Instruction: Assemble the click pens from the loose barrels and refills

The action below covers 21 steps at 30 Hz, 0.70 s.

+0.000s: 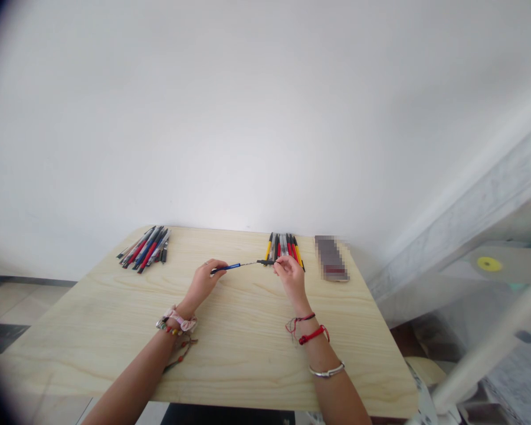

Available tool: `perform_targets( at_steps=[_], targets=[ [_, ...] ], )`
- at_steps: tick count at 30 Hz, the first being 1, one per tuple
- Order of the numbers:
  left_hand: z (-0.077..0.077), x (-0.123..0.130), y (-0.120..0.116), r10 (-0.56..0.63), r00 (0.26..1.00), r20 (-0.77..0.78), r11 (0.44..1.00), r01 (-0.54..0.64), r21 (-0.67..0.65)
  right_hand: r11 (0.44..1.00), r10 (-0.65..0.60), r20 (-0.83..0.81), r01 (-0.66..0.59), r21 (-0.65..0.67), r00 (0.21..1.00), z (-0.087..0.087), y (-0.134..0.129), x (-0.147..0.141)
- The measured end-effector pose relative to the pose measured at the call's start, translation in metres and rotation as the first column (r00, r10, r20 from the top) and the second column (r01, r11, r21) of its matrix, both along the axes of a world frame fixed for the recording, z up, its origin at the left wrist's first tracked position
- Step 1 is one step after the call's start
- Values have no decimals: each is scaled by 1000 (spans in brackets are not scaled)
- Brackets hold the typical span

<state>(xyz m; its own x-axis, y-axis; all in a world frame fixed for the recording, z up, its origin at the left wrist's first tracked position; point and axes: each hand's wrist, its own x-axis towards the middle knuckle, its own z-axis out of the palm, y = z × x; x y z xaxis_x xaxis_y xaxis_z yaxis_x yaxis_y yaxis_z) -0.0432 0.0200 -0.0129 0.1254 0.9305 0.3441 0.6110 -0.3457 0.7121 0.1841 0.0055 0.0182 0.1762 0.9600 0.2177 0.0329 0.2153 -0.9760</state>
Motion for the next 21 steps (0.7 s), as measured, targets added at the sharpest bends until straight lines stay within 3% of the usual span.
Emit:
perform_targets(
  at_steps=[21],
  targets=[
    [2,1,-1,-28,1000,-2,999,28,17,1000,23,28,-23,-11,999,-2,-2,0]
  ],
)
